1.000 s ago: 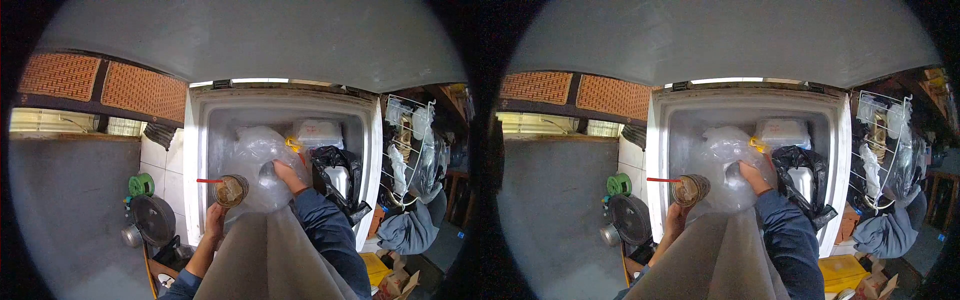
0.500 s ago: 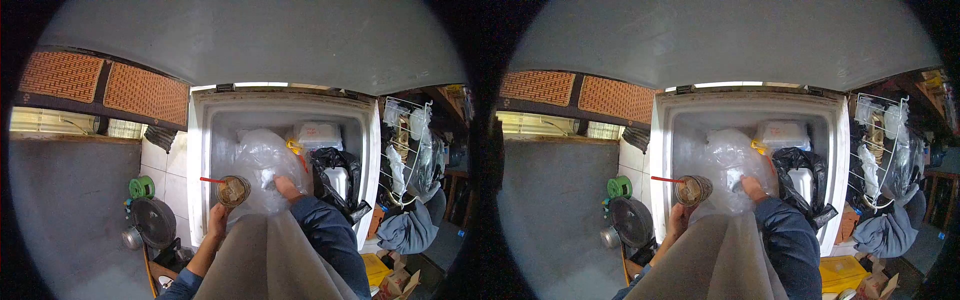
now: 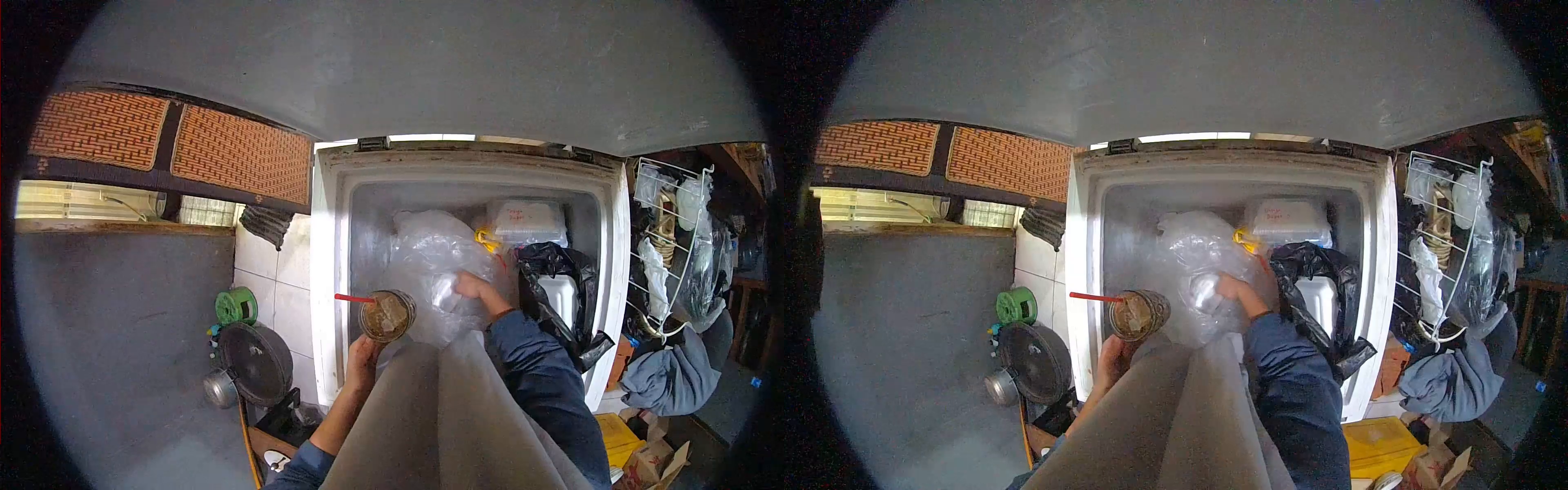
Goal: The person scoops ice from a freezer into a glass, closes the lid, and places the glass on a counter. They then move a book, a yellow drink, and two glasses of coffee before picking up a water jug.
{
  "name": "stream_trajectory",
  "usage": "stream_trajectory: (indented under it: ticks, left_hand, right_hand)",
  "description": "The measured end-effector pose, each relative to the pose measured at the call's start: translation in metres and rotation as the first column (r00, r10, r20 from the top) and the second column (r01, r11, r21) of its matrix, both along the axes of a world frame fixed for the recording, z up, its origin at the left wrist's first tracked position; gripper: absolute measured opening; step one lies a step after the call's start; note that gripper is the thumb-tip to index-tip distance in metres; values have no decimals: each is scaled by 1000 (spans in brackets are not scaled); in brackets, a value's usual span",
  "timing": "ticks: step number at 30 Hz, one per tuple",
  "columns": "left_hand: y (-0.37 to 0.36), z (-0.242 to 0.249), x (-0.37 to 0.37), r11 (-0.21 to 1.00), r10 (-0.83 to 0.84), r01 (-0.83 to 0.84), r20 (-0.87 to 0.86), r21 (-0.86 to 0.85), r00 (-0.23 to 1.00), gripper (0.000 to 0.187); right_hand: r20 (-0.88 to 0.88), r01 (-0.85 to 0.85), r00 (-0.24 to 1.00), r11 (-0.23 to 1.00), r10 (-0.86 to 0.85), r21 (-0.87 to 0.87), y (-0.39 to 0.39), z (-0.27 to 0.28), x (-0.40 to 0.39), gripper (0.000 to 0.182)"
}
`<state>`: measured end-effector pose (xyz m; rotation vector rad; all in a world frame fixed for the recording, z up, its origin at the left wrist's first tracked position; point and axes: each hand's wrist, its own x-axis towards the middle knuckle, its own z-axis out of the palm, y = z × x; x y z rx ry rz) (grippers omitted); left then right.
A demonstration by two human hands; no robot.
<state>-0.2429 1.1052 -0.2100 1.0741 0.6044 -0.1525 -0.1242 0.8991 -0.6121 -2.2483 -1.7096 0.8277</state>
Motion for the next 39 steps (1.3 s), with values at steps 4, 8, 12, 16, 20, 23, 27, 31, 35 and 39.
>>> stream_trajectory:
  ticks: [4,8,12,16,20,23,27,31,35,39]
  left_hand:
    - [-1,-1,0,999,39,-39,4,-12,999,50]
    - [2,-6,-3,1000,18,-18,-1,-11,1000,47]
    - [1,-2,0,1000,5,-5,33,-4,999,44]
    - [3,-14,1,999,-5,8,94,-40,996,40]
    - [4,-43,-8,977,-154,147,33,153,988,37]
    - [-14,-46,1,1000,-21,22,49,-18,999,31]
    - [-36,-25,22,966,-184,170,57,196,981,21]
    - [-58,-24,33,958,-128,116,27,262,991,20]
    - [-58,-22,37,923,-202,173,51,343,978,21]
    - [-55,-33,34,953,-163,142,58,267,985,22]
  right_hand:
    - [-312,329,892,943,-327,-48,-12,64,19,32]
    - [-562,591,594,786,-576,-181,-6,139,26,34]
    - [-664,718,287,614,-690,-327,-7,221,31,35]
    - [-365,799,404,518,-839,-306,-27,321,27,37]
    - [-414,932,143,263,-899,-249,-54,384,21,36]
    - [-462,992,2,61,-887,-113,-58,431,15,36]
    - [-319,997,22,-1,-948,72,-30,510,12,31]
    - [-37,991,86,81,-996,110,-11,520,12,25]
    - [77,993,92,98,-993,68,-3,525,9,22]
    - [103,983,126,138,-987,118,-1,527,3,27]
